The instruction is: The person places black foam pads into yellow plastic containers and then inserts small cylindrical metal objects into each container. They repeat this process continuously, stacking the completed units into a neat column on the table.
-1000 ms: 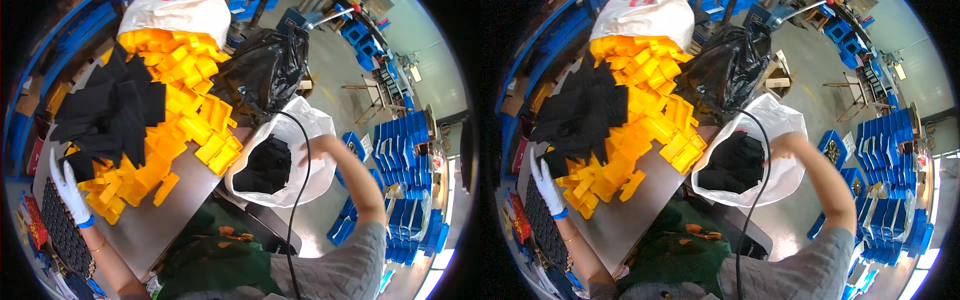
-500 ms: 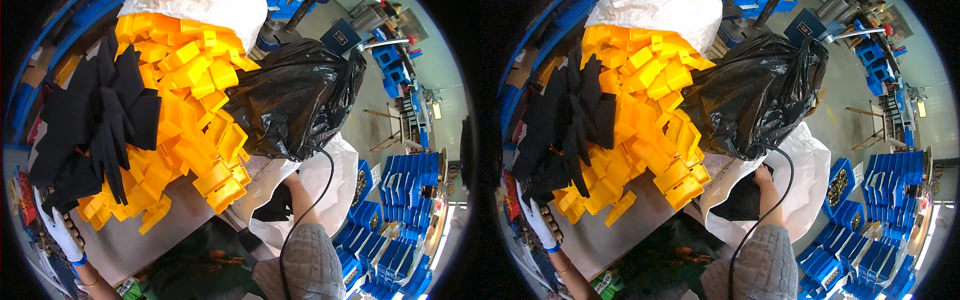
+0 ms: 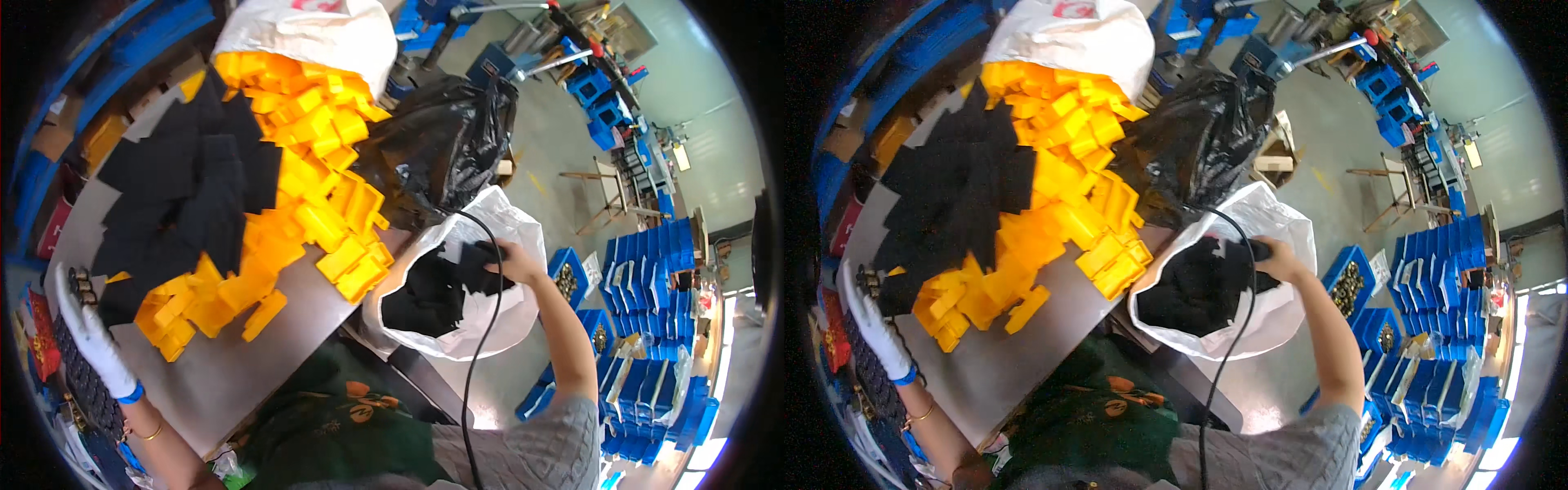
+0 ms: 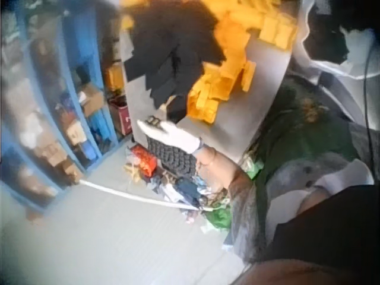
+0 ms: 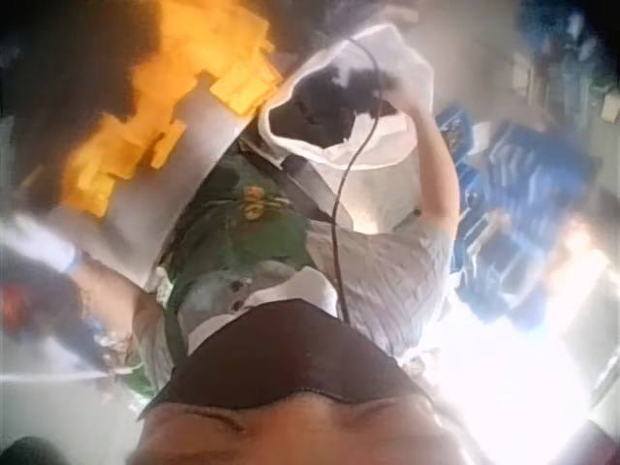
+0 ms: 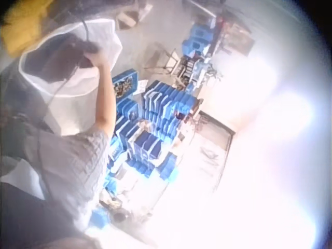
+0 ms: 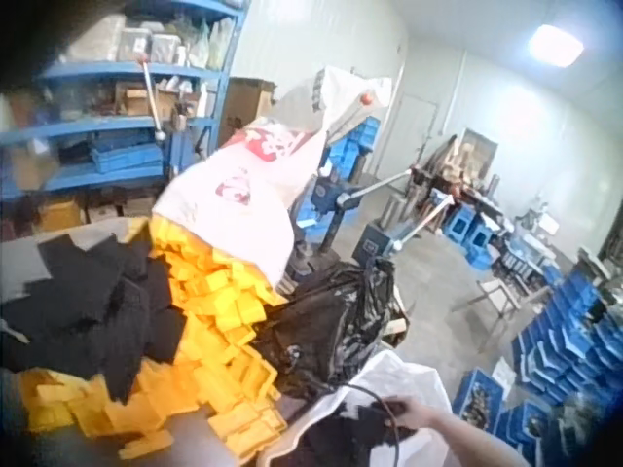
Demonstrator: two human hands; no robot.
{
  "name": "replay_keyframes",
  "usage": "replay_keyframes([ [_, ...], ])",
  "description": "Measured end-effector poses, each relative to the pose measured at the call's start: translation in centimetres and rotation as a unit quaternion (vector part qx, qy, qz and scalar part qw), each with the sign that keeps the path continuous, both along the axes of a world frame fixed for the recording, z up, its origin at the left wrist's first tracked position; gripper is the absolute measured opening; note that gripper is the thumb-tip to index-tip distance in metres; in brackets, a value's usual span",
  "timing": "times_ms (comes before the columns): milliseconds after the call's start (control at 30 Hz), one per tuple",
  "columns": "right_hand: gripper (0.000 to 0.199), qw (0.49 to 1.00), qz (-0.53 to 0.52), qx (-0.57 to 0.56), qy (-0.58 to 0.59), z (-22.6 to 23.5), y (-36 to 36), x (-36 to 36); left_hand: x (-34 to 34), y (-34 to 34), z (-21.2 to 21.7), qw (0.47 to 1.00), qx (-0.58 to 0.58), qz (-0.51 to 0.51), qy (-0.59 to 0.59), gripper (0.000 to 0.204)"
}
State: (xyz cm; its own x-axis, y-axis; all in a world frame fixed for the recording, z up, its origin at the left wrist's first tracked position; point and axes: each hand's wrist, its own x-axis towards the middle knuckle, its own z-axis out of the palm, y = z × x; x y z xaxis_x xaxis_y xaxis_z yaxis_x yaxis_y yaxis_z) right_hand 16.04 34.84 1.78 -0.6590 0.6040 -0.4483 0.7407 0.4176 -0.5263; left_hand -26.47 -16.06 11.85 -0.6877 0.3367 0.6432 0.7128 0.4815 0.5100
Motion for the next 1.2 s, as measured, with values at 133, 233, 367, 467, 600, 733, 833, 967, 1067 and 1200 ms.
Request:
replay_keyframes([
  [133, 0.057, 0.988, -0.117, 0.038, 0.097, 8.2, -2.4, 5.6, -0.1, -0.1, -0.3, 1.000, 0.018, -0.003, -0.007, 0.050],
  [233, 0.059, 0.944, -0.123, 0.161, 0.261, 16.6, -4.6, 5.5, 0.3, -0.8, 0.5, 0.999, -0.031, -0.010, -0.010, 0.051],
  [367, 0.062, 0.899, 0.056, 0.268, 0.341, 24.1, -13.4, -9.5, 0.9, -0.8, -0.4, 0.996, -0.081, -0.027, -0.040, 0.056],
  [467, 0.065, 0.847, 0.237, 0.273, 0.390, 23.9, -17.3, -24.0, 1.4, -1.6, -1.4, 0.995, -0.066, -0.030, -0.068, 0.059],
  [600, 0.084, 0.829, 0.268, 0.363, 0.330, 20.1, -16.1, -35.7, 2.3, -2.6, -1.2, 0.995, -0.018, -0.068, -0.071, 0.061],
  [733, 0.099, 0.853, 0.329, 0.324, 0.244, 16.8, -14.2, -38.3, 2.0, -4.9, -1.5, 0.993, -0.016, -0.059, -0.100, 0.060],
  [833, 0.083, 0.871, 0.352, 0.225, 0.258, 18.7, -15.2, -37.4, 1.1, -6.6, -3.0, 0.992, 0.020, -0.059, -0.108, 0.059],
  [967, 0.031, 0.791, 0.279, 0.317, 0.442, 22.1, -21.9, -34.8, 2.0, -7.4, -0.8, 0.880, 0.319, -0.167, -0.310, 0.050],
  [1067, 0.028, 0.846, 0.343, -0.031, 0.406, 22.8, -33.0, -32.6, 5.0, -7.6, 2.9, 0.444, 0.641, -0.386, -0.494, 0.077],
  [1200, 0.036, 0.775, 0.518, 0.041, 0.359, 16.7, -40.6, -33.6, 7.9, -7.7, 3.0, 0.369, 0.640, -0.481, -0.471, 0.076],
])
